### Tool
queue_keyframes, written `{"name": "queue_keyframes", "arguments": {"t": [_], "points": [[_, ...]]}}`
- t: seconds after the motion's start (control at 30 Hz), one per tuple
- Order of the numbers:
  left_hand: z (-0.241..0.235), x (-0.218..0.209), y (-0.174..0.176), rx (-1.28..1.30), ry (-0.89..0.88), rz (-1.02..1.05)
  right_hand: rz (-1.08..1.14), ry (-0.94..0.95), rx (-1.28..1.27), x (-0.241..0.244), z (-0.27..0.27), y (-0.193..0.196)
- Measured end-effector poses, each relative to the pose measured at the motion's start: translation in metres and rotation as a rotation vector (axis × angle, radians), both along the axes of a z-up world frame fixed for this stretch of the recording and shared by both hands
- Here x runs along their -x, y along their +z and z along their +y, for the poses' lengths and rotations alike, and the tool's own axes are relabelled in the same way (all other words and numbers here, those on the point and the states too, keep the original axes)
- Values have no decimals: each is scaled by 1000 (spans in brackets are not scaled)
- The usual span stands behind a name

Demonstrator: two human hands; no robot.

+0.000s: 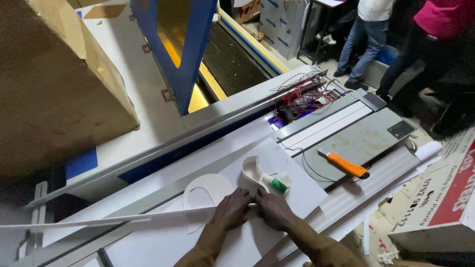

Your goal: Manually assembling a 3D sign component by gluing a thin plastic strip to a curved base.

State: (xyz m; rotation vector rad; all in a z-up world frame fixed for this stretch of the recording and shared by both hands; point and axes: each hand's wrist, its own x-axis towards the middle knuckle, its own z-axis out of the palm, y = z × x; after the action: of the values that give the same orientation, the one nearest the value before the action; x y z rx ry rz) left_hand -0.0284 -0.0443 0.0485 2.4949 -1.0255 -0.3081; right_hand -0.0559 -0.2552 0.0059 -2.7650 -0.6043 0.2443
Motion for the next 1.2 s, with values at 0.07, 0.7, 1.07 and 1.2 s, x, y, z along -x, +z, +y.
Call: {"name": "queue_keyframes", "arguments": {"t": [0.07,0.7,1.07,1.2], "points": [[0,1,8,-32,12,37,-59,26,-42,0,-3,-11],[-2,5,14,-39,18,54,8,54,-91,0,-6,-8],[39,-15,-35,-53,-115,-174,57,69,33,-1,-2,6],[88,-25,-34,-68,-31,-172,65,84,-15,0,-9,-2]]}}
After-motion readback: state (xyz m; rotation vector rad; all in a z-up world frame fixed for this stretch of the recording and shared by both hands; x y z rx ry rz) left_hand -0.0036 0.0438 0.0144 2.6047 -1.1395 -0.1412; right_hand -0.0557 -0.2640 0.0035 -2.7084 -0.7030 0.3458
